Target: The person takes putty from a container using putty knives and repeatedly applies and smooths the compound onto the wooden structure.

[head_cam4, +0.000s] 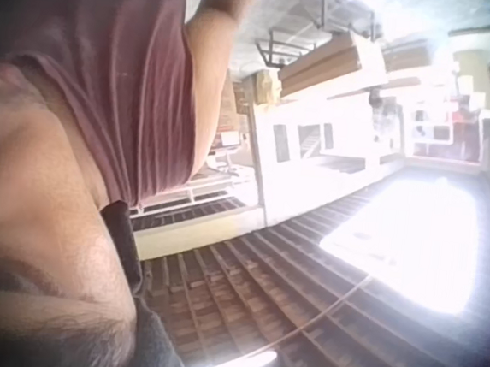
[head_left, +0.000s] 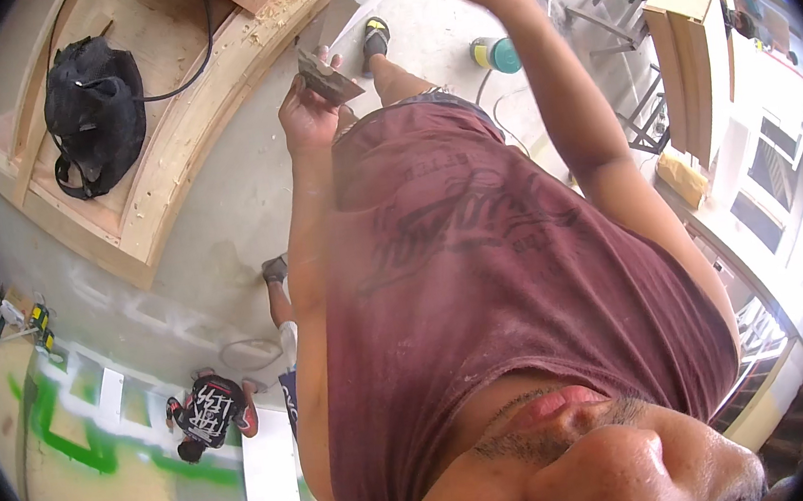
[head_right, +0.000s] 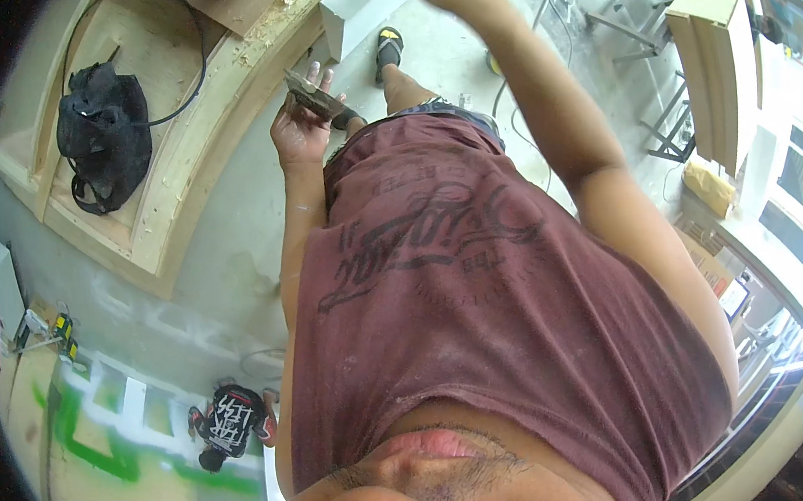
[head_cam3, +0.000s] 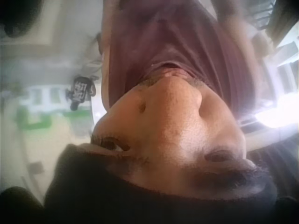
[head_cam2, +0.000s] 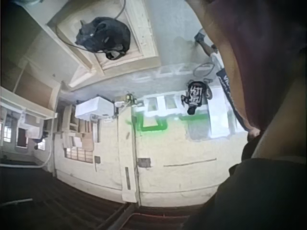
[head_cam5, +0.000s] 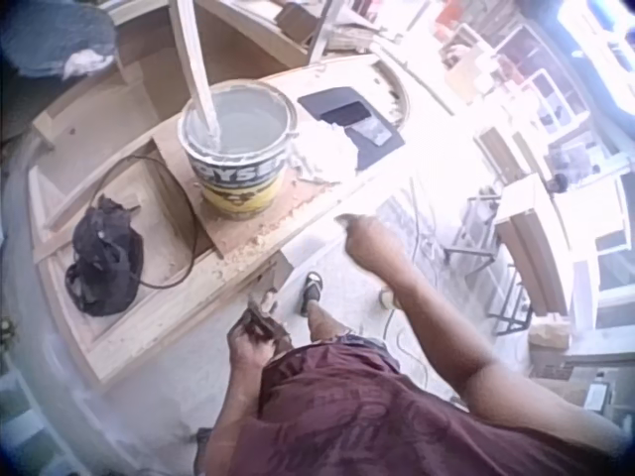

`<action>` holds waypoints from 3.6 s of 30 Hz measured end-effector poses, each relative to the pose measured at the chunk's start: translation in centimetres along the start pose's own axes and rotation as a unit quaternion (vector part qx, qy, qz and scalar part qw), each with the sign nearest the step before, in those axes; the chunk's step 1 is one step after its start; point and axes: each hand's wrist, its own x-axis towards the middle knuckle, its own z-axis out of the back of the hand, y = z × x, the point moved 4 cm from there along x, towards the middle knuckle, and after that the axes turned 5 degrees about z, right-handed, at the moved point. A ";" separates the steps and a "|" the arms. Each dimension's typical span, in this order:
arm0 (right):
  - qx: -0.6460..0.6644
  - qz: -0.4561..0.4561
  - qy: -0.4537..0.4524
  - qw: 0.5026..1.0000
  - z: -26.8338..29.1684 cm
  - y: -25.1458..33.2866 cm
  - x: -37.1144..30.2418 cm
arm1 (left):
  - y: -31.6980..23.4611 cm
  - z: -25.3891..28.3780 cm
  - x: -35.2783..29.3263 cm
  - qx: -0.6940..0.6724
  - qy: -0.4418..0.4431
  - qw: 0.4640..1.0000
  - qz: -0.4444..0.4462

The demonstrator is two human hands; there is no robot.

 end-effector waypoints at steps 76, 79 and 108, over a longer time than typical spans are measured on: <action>0.499 -0.118 -0.376 0.772 -11.4 -5.7 -5.8 | -3.8 -5.1 -6.4 0.087 -0.004 0.993 0.078; 0.567 -0.134 -0.327 0.744 -12.2 -2.0 -8.0 | -3.7 -5.3 -6.5 0.103 0.016 0.990 0.091; 0.497 -0.052 -0.131 0.856 2.6 -3.0 -11.6 | -1.1 -19.9 -4.4 0.274 -0.039 0.926 -0.256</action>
